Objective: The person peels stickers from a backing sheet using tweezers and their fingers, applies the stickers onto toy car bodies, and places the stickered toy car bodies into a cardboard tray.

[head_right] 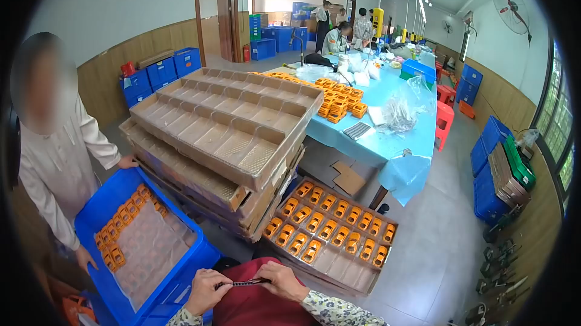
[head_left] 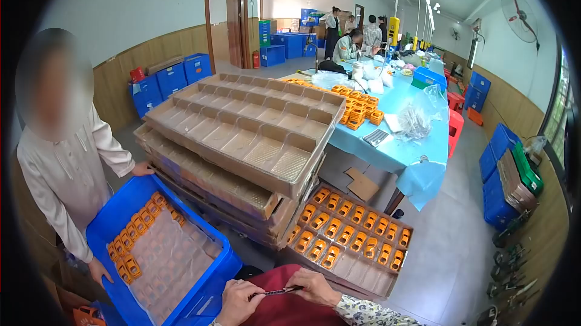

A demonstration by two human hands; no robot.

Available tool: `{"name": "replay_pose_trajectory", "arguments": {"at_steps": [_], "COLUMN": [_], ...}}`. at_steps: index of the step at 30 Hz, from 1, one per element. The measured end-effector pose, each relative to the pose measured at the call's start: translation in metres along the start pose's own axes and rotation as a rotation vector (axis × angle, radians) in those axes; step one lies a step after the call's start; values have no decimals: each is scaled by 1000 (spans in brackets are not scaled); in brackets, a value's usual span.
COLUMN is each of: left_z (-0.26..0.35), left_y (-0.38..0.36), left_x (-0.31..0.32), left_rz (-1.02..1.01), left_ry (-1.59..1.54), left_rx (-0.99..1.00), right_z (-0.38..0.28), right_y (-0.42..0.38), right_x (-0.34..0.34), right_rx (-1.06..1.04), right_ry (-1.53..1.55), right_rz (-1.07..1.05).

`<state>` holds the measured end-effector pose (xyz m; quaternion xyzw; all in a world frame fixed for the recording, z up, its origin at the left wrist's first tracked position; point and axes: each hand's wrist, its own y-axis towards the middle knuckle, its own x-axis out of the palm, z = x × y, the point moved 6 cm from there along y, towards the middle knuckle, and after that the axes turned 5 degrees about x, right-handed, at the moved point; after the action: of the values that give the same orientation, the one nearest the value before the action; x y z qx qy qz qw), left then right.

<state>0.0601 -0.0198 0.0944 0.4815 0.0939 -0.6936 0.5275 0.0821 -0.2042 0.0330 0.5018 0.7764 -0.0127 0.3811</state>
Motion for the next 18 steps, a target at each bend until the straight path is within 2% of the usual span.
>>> {"name": "replay_pose_trajectory", "arguments": {"at_steps": [2,6,8,10,11,14,16,17,18], "left_z": [-11,-17,-14,-10,-11,-13,-15,-17,-19], "left_y": [-6,-16,-16,-15,-17,-15,-13,-14,-17], "left_x": [5,18,18,9,10,5,5,5,7], "left_rz": [33,17,-18,42,19,82,85,93,101], "left_ry": [-50,-97,-112,-99,-102,-150,-164,-178,-196], "left_rx": [-21,-34,-56,-41,-61,-92,-98,-107,-126], "right_z": [-7,-40,-33,-26,-38,-38,-37,-37,-40], "right_y": [0,9,7,17,27,60,70,69,68], "right_x": [0,-11,-15,-47,-83,-183,-219,-213,-199], "right_rx": [7,-66,168,265,193,277,129,136,186], "right_ry": [30,-50,294,360,229,545,643,647,474], "right_rz": [-24,70,77,322,461,745,869,857,760]}}
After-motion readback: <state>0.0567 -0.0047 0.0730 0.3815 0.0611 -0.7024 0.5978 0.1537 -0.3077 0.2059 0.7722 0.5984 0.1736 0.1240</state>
